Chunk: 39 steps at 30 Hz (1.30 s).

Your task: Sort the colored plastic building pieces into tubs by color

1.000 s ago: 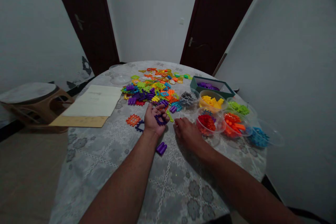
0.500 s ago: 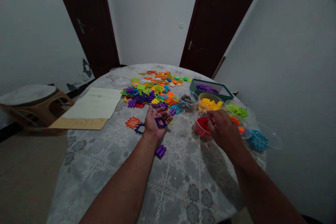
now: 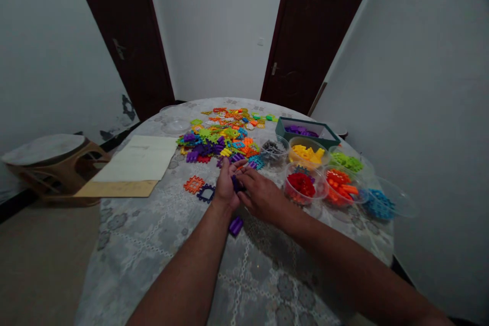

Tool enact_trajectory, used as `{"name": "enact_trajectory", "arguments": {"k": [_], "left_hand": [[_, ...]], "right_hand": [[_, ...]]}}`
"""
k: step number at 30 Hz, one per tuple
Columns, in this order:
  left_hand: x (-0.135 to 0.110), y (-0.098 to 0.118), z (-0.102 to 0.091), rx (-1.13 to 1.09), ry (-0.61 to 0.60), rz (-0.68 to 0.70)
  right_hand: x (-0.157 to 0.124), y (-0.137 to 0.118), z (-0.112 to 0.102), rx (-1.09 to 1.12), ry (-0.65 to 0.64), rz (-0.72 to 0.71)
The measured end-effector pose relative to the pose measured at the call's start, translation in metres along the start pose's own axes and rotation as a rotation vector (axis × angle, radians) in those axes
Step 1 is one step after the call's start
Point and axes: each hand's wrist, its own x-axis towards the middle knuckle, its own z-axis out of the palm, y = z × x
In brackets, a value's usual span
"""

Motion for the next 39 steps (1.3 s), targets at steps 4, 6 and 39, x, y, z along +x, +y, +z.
{"name": "enact_trajectory", "arguments": {"k": [4,6,39], "left_hand": [[0.0,-0.001,0.0,-0.006,0.024,0.02],[0.0,-0.004,0.001,-0.022,0.009,0.01],[0.003,0.052,-0.013,0.01,0.488,0.648]], "right_hand": [[0.013,0.004,0.008,-0.107,-0.064,-0.022],[0.016,0.006,0.007,-0.129,-0.053,-0.003],[-0.029,-0.001,0.017,0.141,-0.241,-0.075]]}}
